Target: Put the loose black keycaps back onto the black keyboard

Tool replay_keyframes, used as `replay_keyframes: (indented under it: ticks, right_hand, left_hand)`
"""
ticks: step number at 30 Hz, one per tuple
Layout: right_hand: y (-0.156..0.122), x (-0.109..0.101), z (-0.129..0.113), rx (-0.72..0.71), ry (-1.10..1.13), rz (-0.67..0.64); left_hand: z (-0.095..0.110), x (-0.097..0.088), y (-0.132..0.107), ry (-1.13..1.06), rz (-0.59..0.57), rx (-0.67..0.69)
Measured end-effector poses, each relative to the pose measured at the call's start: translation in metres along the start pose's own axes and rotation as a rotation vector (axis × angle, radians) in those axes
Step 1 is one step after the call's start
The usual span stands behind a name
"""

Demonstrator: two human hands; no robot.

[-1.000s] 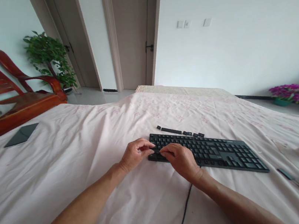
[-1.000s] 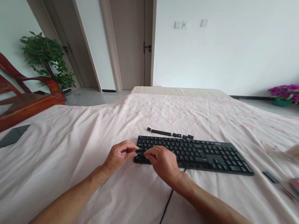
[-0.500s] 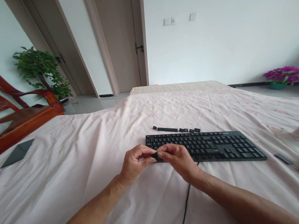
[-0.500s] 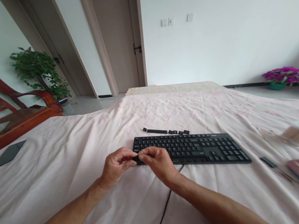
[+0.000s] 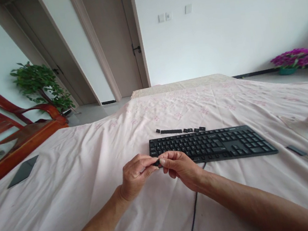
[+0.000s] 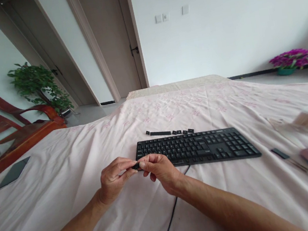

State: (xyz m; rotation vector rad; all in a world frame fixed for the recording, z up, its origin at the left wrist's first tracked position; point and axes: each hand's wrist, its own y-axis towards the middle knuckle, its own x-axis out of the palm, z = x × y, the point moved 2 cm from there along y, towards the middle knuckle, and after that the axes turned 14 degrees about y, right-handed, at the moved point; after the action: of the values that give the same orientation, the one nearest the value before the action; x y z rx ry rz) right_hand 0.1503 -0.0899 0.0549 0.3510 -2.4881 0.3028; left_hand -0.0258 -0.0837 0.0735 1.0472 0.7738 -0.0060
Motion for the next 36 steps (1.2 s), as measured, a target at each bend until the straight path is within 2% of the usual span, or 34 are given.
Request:
replay_keyframes:
  ticks: [7, 20, 26, 36]
  right_hand:
    - [0.0, -0.002, 0.007, 0.005, 0.082, -0.045]
    - [-0.004, -0.004, 0.015, 0.044, 0.144, -0.103]
    - [-0.005, -0.003, 0.015, 0.063, 0.125, -0.126]
    - [-0.009, 0.002, 0.017, 0.223, 0.192, -0.151]
  left_hand:
    - [0.001, 0.0, -0.004, 0.03, 0.033, 0.059]
    - [0.007, -0.007, -0.006, 0.08, 0.019, 0.146]
    - [0.004, -0.004, -0.005, -0.013, -0.023, 0.081]
    - [0.003, 0.0, -0.003, -0.086, 0.011, 0.005]
